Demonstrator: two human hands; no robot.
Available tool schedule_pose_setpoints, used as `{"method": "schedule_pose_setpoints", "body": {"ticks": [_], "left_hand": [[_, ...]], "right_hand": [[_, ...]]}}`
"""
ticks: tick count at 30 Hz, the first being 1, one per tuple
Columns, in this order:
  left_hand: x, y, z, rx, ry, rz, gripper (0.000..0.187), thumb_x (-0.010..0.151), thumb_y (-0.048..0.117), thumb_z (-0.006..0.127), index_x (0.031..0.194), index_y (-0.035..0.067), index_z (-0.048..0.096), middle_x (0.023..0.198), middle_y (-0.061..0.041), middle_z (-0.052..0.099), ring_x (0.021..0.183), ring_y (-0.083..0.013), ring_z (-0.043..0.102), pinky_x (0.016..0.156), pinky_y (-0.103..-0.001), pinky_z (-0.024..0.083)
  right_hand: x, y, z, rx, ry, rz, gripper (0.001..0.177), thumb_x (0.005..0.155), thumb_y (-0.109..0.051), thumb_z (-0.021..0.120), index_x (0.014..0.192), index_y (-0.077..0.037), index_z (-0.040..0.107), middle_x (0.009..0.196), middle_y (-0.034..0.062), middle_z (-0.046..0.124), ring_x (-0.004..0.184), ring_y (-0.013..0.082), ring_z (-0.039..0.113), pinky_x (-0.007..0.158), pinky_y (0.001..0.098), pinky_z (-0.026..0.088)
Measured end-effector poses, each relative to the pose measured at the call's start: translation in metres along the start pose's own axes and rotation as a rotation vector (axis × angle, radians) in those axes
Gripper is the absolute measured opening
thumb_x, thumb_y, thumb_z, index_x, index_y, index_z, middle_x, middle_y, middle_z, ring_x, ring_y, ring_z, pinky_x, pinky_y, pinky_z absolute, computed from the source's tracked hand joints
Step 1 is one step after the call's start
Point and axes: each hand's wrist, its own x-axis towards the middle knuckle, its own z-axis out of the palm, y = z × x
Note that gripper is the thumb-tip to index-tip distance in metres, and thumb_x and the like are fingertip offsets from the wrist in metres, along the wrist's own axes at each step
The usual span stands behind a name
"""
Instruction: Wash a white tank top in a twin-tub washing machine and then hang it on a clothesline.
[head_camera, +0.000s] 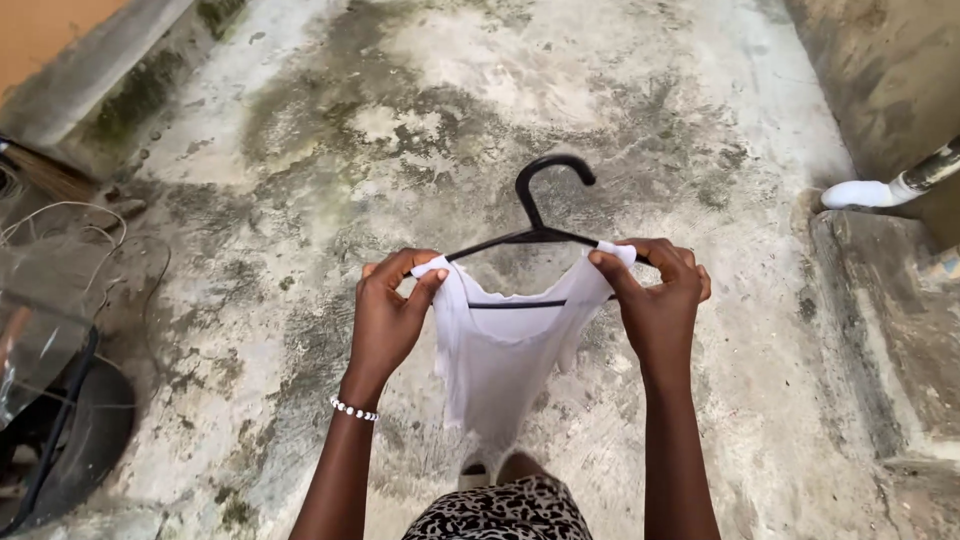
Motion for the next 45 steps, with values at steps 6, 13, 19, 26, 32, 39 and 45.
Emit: {"method": "schedule_pose_setpoints", "body": {"ticks": [6, 13, 19, 26, 32, 39, 45], "left_hand": [[0.147, -0.019, 0.037, 0.047, 0.002, 0.128, 0.017, 0.092, 0.021, 0.073, 0.103, 0.009, 0.075, 0.097, -0.002, 0.075, 0.090, -0.0173, 0.056, 0.069, -0.031, 0.051], [0.316, -0.078, 0.093, 0.155, 0.055, 0.279, 0.015, 0.097, 0.019, 0.077, 0.103, 0.005, 0.076, 0.095, -0.005, 0.077, 0.083, -0.0168, 0.061, 0.086, -0.032, 0.044], [0.479, -0.089, 0.136, 0.101, 0.071, 0.051, 0.018, 0.090, 0.019, 0.076, 0.103, 0.006, 0.077, 0.097, -0.004, 0.077, 0.087, -0.0148, 0.058, 0.060, -0.027, 0.052], [0.640, -0.140, 0.163, 0.087, 0.124, 0.149, 0.017, 0.095, 0.017, 0.076, 0.107, 0.004, 0.076, 0.099, -0.006, 0.079, 0.088, -0.0151, 0.063, 0.077, -0.029, 0.053], [0.797, -0.177, 0.192, 0.049, 0.098, 0.014, 0.019, 0.093, 0.021, 0.075, 0.105, 0.007, 0.075, 0.097, -0.004, 0.077, 0.087, -0.0143, 0.063, 0.072, -0.029, 0.052], [0.995, -0.201, 0.213, 0.172, 0.098, 0.168, 0.017, 0.092, 0.020, 0.076, 0.103, 0.007, 0.076, 0.092, -0.007, 0.075, 0.081, -0.0230, 0.060, 0.092, -0.030, 0.041], [1.126, -0.224, 0.225, 0.149, 0.080, 0.230, 0.018, 0.092, 0.020, 0.076, 0.103, 0.006, 0.074, 0.095, -0.006, 0.075, 0.081, -0.0191, 0.066, 0.097, -0.032, 0.038]], "right_hand": [[0.128, 0.028, 0.071, 0.012, 0.029, 0.002, 0.024, 0.084, -0.033, 0.085, 0.094, -0.013, 0.078, 0.096, -0.0019, 0.073, 0.108, 0.0173, 0.059, 0.116, 0.0405, 0.022], [0.290, 0.084, 0.174, 0.085, -0.004, 0.002, 0.027, 0.084, -0.037, 0.086, 0.096, -0.014, 0.078, 0.099, -0.0025, 0.072, 0.113, 0.0173, 0.058, 0.112, 0.0404, 0.032], [0.457, 0.120, 0.253, 0.014, -0.020, -0.073, 0.033, 0.079, -0.040, 0.089, 0.094, -0.012, 0.078, 0.103, 0.0011, 0.072, 0.110, 0.0192, 0.058, 0.111, 0.0451, 0.024], [0.606, 0.128, 0.346, 0.047, -0.086, -0.139, 0.032, 0.083, -0.041, 0.086, 0.095, -0.012, 0.078, 0.103, -0.0017, 0.073, 0.109, 0.0185, 0.060, 0.115, 0.0435, 0.023], [0.732, 0.158, 0.445, 0.051, -0.077, -0.132, 0.032, 0.083, -0.039, 0.087, 0.094, -0.011, 0.078, 0.101, -0.0011, 0.074, 0.109, 0.0187, 0.060, 0.113, 0.0435, 0.024], [0.893, 0.162, 0.548, 0.153, -0.039, 0.041, 0.029, 0.080, -0.032, 0.087, 0.093, -0.008, 0.078, 0.091, 0.0013, 0.072, 0.096, 0.0165, 0.062, 0.088, 0.0367, 0.051], [0.999, 0.169, 0.616, 0.182, -0.038, -0.019, 0.023, 0.086, -0.025, 0.087, 0.095, -0.006, 0.079, 0.089, 0.0039, 0.072, 0.093, 0.0178, 0.059, 0.085, 0.0348, 0.049]]}}
